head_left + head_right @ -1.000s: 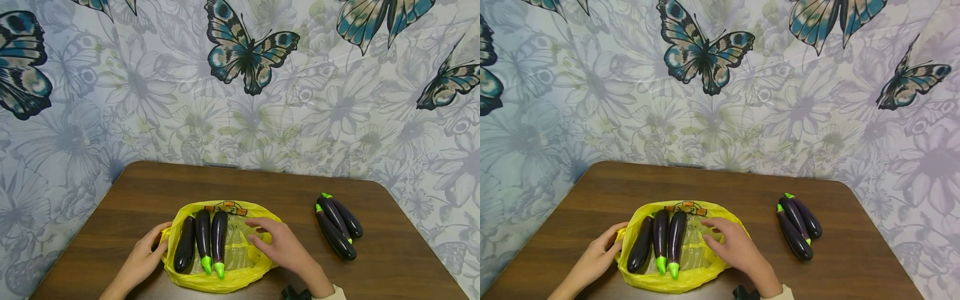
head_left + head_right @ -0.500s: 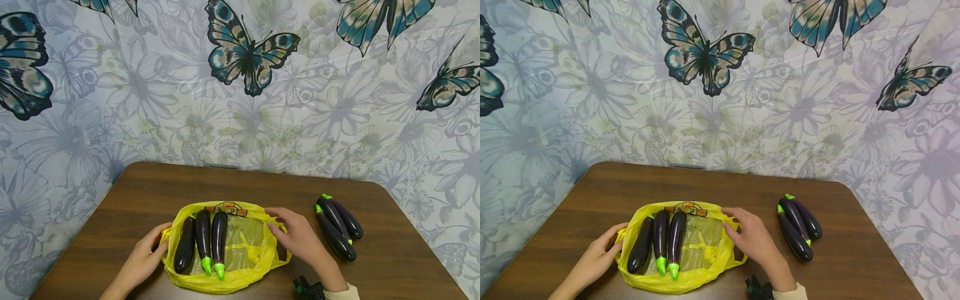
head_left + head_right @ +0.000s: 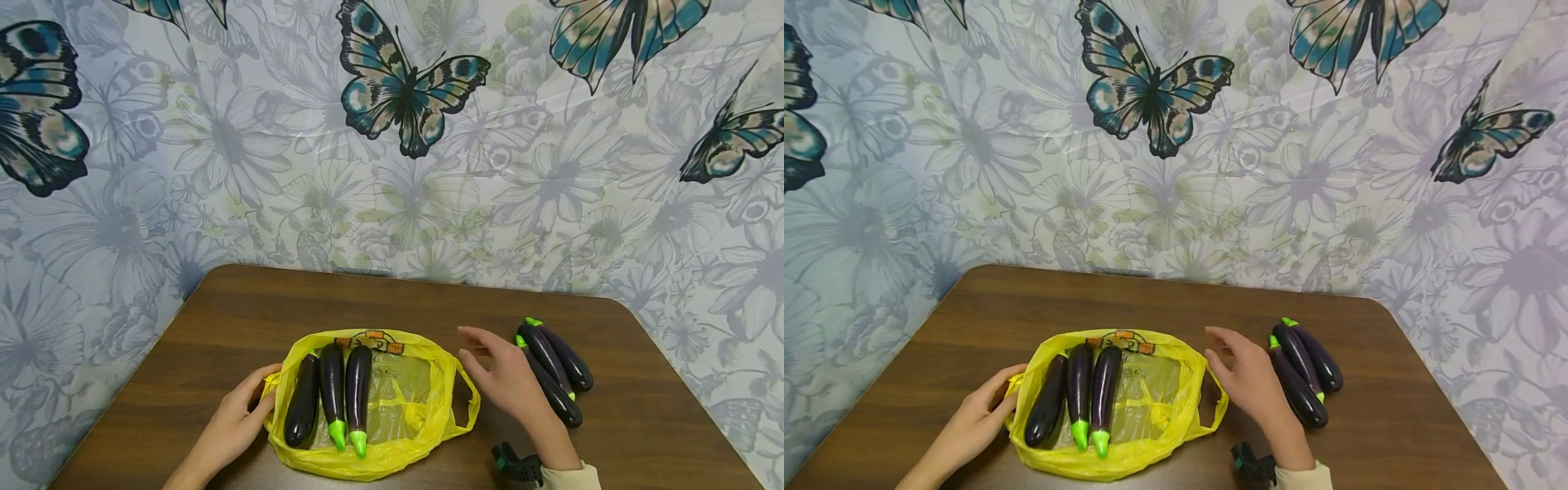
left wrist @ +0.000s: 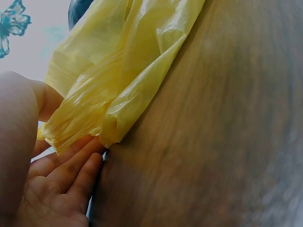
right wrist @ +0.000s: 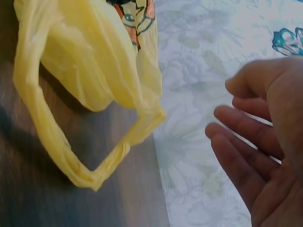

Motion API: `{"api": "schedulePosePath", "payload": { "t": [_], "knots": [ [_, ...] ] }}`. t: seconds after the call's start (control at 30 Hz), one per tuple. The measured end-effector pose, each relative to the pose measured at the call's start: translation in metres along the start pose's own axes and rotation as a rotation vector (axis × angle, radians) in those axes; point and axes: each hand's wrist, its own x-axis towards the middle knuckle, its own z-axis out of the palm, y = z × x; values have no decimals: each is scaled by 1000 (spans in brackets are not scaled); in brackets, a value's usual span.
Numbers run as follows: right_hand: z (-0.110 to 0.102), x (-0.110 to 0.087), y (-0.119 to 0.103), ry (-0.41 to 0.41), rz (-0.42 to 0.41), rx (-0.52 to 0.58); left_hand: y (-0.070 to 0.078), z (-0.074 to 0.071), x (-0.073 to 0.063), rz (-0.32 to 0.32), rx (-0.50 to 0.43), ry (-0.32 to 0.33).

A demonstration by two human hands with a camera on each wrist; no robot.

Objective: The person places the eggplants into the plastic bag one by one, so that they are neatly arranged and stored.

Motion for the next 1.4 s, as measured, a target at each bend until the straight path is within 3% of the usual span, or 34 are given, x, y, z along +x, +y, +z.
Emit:
{"api": "schedulePosePath", "payload": {
  "t": [0.7, 1.4],
  "knots": [
    [-16, -1, 30, 103, 219, -94, 0, 0, 0, -19, -28, -8],
    [-24, -7, 53, 48, 397, -142, 1, 0, -1, -12, -8, -8]
  ]
}}
